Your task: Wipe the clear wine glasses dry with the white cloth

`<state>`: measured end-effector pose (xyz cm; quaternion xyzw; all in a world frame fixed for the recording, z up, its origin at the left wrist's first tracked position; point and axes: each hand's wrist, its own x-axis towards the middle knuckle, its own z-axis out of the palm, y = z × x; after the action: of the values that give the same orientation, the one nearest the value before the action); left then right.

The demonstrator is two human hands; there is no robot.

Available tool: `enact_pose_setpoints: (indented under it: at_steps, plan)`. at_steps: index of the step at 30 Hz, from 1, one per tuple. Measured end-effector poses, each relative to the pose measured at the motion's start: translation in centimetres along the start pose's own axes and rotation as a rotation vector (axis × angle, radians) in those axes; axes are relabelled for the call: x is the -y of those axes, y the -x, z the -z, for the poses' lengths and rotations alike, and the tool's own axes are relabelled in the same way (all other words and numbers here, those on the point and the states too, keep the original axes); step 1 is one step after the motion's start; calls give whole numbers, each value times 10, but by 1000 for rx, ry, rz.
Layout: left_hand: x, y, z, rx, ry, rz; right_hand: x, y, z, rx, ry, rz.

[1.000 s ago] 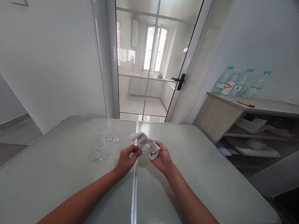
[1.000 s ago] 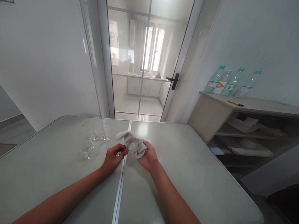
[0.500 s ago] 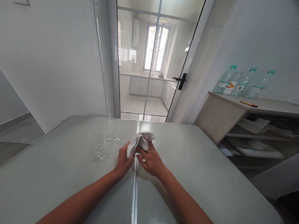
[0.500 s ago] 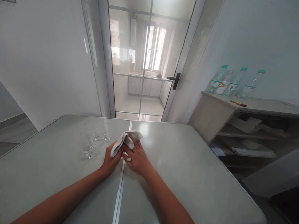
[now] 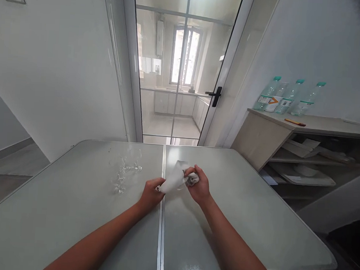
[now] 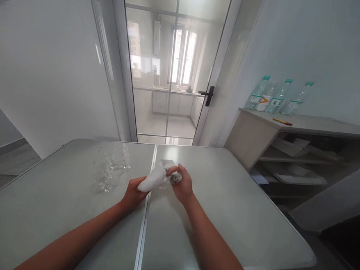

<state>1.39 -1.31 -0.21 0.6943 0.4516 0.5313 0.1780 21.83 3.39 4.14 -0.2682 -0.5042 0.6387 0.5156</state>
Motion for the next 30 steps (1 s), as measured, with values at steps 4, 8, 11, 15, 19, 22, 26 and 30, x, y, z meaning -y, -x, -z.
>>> enact_pose_setpoints:
  at_steps: [4,8,11,15,19,22,26,30]
  plan:
    - [-2,-4,-2,-43,268,230,-7,-3,-13,-52,-447,-42]
    - [-4,-7,-6,-66,473,329,-21,-1,-32,-103,-536,-6]
    - [-2,-8,-8,-75,538,339,-29,7,-48,-46,-423,-10]
    - [-1,-10,-6,-126,554,370,-20,19,-59,115,-287,-30]
    - [0,-12,-3,-217,577,343,2,22,-47,335,-267,-102]
    - [3,-14,-2,-251,577,306,7,17,-36,392,-123,-138]
    - [7,-13,-3,-193,524,312,-6,7,-27,249,197,-59]
    - [7,-8,-8,-110,471,348,-21,4,-21,143,323,-41]
